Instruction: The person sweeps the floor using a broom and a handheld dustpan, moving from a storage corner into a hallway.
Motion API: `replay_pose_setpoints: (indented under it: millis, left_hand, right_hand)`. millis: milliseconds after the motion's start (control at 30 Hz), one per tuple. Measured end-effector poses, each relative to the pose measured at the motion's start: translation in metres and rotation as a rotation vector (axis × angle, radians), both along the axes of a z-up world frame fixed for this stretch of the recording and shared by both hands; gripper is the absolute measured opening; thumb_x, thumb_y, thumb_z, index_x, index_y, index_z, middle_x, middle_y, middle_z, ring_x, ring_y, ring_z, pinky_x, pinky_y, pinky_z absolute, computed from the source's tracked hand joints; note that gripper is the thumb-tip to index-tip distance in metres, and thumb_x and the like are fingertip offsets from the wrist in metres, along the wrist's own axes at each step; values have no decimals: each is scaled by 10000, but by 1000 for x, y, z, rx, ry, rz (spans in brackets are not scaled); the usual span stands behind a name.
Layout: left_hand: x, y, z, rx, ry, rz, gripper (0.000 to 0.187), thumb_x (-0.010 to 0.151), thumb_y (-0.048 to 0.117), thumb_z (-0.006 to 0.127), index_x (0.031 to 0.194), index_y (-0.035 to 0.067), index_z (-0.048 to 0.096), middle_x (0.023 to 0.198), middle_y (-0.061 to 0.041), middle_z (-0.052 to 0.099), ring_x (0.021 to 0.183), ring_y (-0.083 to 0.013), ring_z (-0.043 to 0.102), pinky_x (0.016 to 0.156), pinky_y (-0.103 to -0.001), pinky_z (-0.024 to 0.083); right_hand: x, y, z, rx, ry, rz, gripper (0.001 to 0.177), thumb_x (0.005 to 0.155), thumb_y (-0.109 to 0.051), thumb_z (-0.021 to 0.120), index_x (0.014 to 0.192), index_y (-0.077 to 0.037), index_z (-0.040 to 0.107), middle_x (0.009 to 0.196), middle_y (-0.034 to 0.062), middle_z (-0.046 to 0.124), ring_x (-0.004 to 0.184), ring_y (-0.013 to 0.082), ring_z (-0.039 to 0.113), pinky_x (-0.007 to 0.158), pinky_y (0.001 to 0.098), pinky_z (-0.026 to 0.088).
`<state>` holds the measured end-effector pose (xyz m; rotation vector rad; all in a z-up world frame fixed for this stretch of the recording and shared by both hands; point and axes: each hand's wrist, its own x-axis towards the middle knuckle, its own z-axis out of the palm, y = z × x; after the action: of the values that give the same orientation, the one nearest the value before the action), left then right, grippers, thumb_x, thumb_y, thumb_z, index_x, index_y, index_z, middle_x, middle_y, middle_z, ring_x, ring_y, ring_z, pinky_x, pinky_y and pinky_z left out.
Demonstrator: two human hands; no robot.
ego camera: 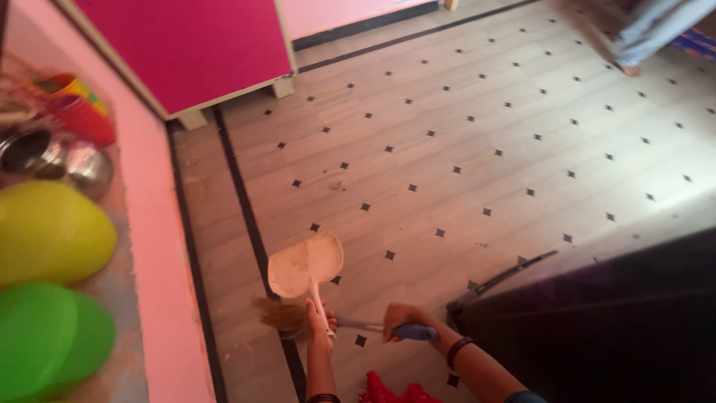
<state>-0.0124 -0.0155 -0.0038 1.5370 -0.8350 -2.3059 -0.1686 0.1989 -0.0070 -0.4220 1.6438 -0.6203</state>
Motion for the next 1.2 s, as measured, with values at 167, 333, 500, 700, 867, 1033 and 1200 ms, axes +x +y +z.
replay_pose_setpoints:
  millis: [167, 333, 500, 700, 867, 1033, 1200]
  left_hand:
    - [24, 10, -1, -56, -71, 55, 661, 1012, 625, 392, 1199, 51, 662, 642, -65, 540, 462, -127, 462, 410, -257, 374]
    - [42, 23, 0, -73, -63, 145, 644, 1005, 619, 434, 1182, 34, 640, 625, -57, 509, 447, -126, 431, 389, -253, 331]
    - [55, 40, 0, -72, -66, 199, 619, 1006, 596, 456, 1159, 31, 654, 623, -65, 518, 450, -127, 441, 391, -252, 337]
    - [54, 58, 1, -53, -79, 278, 590, 1004, 579, 471, 1162, 41, 656, 633, -77, 539, 456, -142, 465, 398, -268, 358]
    - [58, 71, 3, -32, -54, 296, 616, 1003, 614, 440, 1175, 60, 646, 621, -64, 526, 448, -137, 445, 393, -260, 323]
    - [72, 76, 0, -19, -44, 306, 604, 993, 611, 454, 1177, 67, 639, 621, -57, 541, 449, -135, 447, 398, -263, 330]
    - [88, 77, -1, -32, -20, 339, 611, 1011, 589, 461, 1172, 30, 650, 617, -70, 528, 451, -136, 451, 402, -257, 333]
  right_hand:
    - [-51, 5, 13, 134, 170, 138, 219, 824, -198, 863, 821, 9, 790, 732, 112, 756, 586, 164, 691, 532, 297, 535]
    - [-70, -5, 22, 184, 196, -162, 244, 721, -83, 895, 791, 117, 774, 676, 185, 737, 550, 240, 701, 491, 357, 539]
    - [-32, -20, 14, 109, 465, 47, 281, 672, -53, 907, 797, 97, 705, 676, 188, 713, 583, 247, 733, 532, 372, 576]
    - [3, 2, 9, -34, 260, 223, 284, 690, 1, 872, 768, 93, 615, 674, 183, 698, 563, 239, 726, 506, 390, 549]
    - [11, 22, -1, -602, 106, 553, 172, 762, -40, 864, 829, 14, 714, 727, 146, 728, 591, 260, 684, 532, 389, 518]
    - [-33, 48, 8, -1520, 251, 872, 151, 847, -168, 822, 981, -109, 784, 846, 76, 763, 676, 300, 695, 590, 413, 526]
    - [-71, 22, 26, 188, 291, 353, 283, 746, -222, 899, 741, 37, 784, 659, 119, 756, 547, 204, 709, 497, 339, 531]
